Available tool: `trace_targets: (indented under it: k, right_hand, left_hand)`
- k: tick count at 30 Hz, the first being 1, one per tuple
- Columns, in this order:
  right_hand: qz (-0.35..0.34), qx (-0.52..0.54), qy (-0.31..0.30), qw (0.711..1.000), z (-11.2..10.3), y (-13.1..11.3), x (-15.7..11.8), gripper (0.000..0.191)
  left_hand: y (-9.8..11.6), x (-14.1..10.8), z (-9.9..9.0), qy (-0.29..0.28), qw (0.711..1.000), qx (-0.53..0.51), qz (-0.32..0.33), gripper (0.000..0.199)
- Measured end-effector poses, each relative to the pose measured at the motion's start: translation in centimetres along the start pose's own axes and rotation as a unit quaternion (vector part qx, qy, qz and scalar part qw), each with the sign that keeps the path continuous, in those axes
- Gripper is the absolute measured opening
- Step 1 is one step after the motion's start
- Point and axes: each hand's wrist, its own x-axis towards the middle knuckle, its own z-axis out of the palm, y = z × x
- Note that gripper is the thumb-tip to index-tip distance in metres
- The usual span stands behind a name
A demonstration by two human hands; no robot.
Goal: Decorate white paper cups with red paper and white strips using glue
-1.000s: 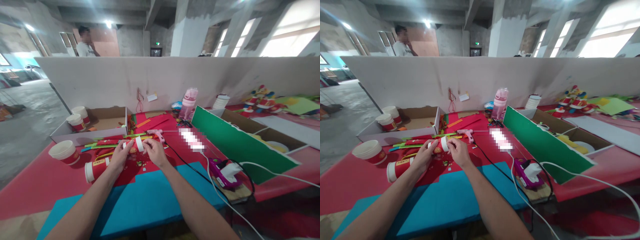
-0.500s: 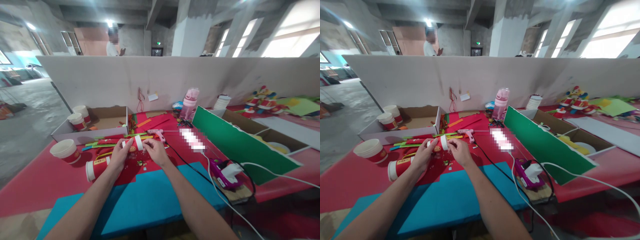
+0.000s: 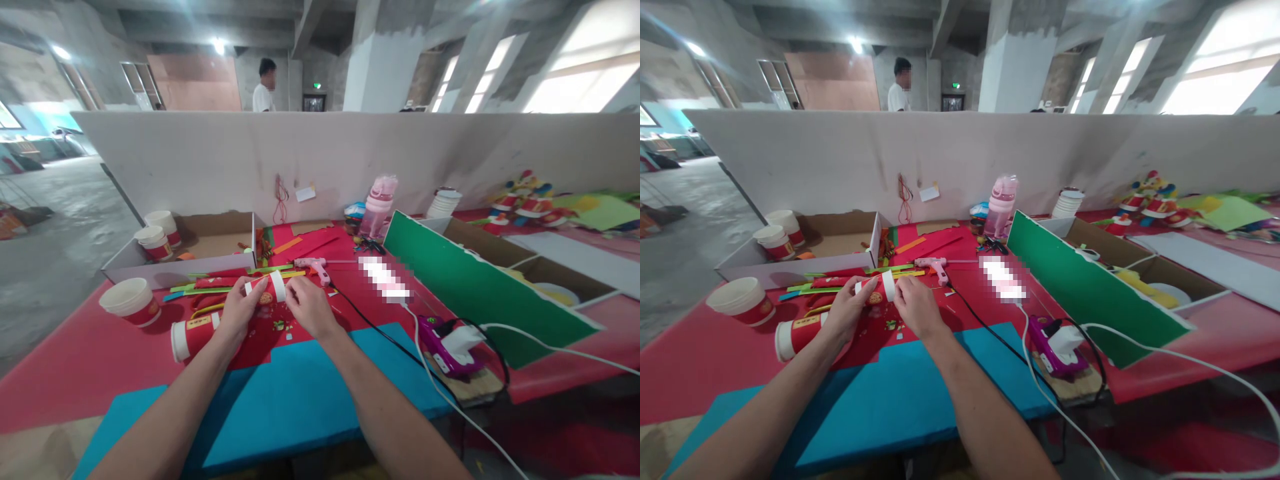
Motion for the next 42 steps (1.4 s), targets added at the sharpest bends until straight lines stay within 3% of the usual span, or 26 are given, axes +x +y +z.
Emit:
trace_targets:
  k: [7, 12, 19, 26, 33, 42]
  right_hand:
    - [0.051, 0.109, 0.063, 0.991, 0.0, 1.2, 0.2, 0.016]
    - [0.072, 0.189, 0.005, 0.979, 0.3, 1.4, 0.3, 0.019]
    - [0.045, 0.156, -0.018, 0.987, 0.6, 1.4, 0.1, 0.020]
    - [-0.004, 0.081, -0.033, 0.996, 0.3, 1.2, 0.1, 0.023]
    - [-0.017, 0.029, -0.037, 0.999, 0.3, 0.9, 0.0, 0.020]
    - [-0.016, 0.038, -0.043, 0.998, -0.1, 0.7, 0.0, 0.020]
  left_hand:
    - [0.2, 0.1, -0.2, 0.003, 1.000, 0.008, -0.004, 0.046]
    - [0.0, 0.2, -0.2, 0.012, 1.000, 0.008, 0.003, 0.046]
    - [-0.5, 0.5, -0.5, 0.003, 0.997, 0.044, 0.058, 0.042]
    - [-0.3, 0.3, -0.5, 0.012, 0.996, 0.063, 0.064, 0.042]
    - [-0.1, 0.0, 0.0, 0.002, 1.000, 0.019, -0.003, 0.044]
    - [-0.3, 0.2, -0.3, -0.013, 1.000, 0.014, 0.010, 0.044]
